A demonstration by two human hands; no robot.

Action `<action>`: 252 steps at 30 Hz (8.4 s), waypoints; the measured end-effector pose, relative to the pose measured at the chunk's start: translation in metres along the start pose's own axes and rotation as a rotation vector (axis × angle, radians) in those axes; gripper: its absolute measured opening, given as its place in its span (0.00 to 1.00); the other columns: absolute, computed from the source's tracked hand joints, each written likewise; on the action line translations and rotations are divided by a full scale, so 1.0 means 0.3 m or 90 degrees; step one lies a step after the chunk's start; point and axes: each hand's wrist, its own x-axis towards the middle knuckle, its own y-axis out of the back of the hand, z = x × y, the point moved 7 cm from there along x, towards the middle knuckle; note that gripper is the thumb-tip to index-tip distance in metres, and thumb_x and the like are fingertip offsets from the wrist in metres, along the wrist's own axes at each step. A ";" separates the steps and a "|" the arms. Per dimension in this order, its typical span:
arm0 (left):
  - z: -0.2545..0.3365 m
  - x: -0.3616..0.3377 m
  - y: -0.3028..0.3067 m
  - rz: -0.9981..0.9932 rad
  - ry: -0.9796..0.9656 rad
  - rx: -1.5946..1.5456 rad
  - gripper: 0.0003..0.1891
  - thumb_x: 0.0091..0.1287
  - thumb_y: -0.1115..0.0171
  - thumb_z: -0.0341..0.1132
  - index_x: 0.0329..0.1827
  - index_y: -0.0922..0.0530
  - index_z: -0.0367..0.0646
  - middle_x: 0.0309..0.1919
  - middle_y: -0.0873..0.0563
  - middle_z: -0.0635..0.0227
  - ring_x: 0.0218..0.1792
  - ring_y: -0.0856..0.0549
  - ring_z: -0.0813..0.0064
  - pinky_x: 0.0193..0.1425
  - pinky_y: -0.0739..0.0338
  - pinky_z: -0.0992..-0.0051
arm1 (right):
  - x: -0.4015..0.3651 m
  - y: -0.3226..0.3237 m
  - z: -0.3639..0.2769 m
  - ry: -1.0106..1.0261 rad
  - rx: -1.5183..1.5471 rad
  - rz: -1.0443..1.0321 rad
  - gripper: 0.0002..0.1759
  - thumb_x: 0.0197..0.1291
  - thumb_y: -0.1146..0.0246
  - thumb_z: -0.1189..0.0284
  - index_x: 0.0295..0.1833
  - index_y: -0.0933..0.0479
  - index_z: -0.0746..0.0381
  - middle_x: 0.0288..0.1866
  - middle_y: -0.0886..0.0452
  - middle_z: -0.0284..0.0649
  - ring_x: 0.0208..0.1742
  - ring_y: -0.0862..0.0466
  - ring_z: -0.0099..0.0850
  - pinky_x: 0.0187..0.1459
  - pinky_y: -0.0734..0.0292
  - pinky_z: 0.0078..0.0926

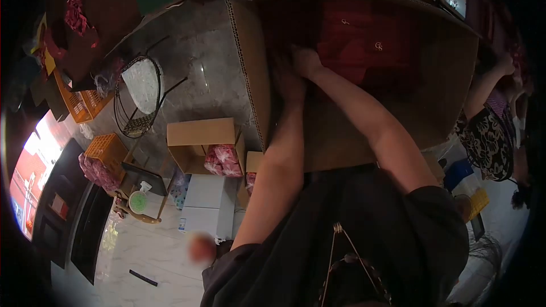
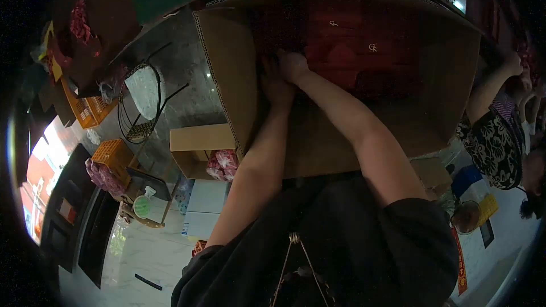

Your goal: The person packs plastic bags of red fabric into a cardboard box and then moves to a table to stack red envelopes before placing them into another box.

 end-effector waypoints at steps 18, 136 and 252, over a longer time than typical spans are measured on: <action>0.032 0.008 0.067 -0.118 0.111 0.086 0.32 0.64 0.42 0.28 0.72 0.39 0.35 0.71 0.36 0.45 0.71 0.38 0.47 0.75 0.42 0.57 | 0.038 0.032 0.025 0.019 0.052 0.222 0.25 0.61 0.47 0.71 0.65 0.34 0.63 0.63 0.27 0.54 0.54 0.17 0.45 0.50 0.19 0.36; 0.018 0.044 0.094 0.127 0.162 -0.417 0.30 0.69 0.48 0.23 0.74 0.43 0.31 0.75 0.46 0.42 0.75 0.44 0.47 0.78 0.46 0.59 | 0.215 0.015 0.024 0.149 -0.278 0.058 0.37 0.69 0.48 0.60 0.76 0.48 0.70 0.70 0.32 0.52 0.64 0.27 0.43 0.60 0.25 0.33; 0.089 0.096 0.105 0.051 -0.004 0.013 0.36 0.67 0.40 0.36 0.75 0.44 0.36 0.77 0.49 0.48 0.71 0.37 0.50 0.74 0.38 0.54 | 0.024 0.242 -0.041 0.221 -0.125 -0.251 0.21 0.71 0.51 0.63 0.60 0.23 0.61 0.66 0.26 0.45 0.67 0.28 0.35 0.62 0.29 0.38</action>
